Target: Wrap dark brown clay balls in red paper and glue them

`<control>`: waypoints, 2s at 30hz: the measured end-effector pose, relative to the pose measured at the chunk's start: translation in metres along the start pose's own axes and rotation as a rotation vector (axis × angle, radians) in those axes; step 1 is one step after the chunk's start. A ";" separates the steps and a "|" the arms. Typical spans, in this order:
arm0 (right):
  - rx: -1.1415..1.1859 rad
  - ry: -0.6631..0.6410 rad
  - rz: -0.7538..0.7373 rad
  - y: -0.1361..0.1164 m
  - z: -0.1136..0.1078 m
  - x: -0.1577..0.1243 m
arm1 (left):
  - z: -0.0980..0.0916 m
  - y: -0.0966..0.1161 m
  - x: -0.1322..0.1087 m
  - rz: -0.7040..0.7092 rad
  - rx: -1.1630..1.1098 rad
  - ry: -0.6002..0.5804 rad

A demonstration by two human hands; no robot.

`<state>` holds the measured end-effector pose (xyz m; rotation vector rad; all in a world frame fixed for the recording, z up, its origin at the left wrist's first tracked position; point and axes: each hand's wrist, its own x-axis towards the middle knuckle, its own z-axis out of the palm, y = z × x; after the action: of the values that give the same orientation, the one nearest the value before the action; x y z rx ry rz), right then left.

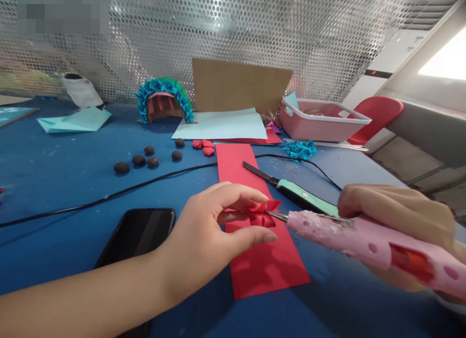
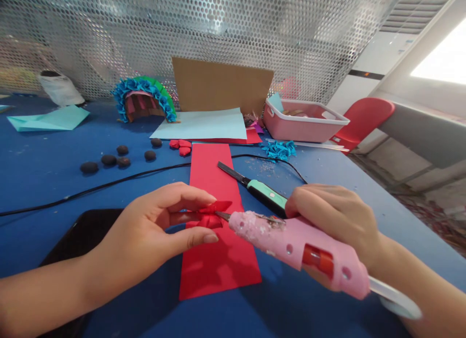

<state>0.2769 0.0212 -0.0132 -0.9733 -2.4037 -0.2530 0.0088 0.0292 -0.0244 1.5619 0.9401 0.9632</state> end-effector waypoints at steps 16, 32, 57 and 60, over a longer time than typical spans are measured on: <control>-0.183 0.029 0.069 -0.002 -0.004 -0.005 | -0.001 0.002 0.000 -0.026 0.020 0.011; -0.226 0.037 0.041 0.002 -0.006 -0.004 | -0.001 0.002 -0.001 0.007 0.044 0.032; 0.054 0.072 0.097 0.020 -0.003 0.015 | 0.005 0.003 -0.002 -0.191 -0.289 -0.131; 0.299 0.102 0.037 -0.016 0.000 0.021 | 0.007 0.004 -0.001 -0.213 -0.275 -0.152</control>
<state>0.2533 0.0218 -0.0012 -0.8442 -2.2467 0.0687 0.0153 0.0247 -0.0212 1.2567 0.8114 0.7757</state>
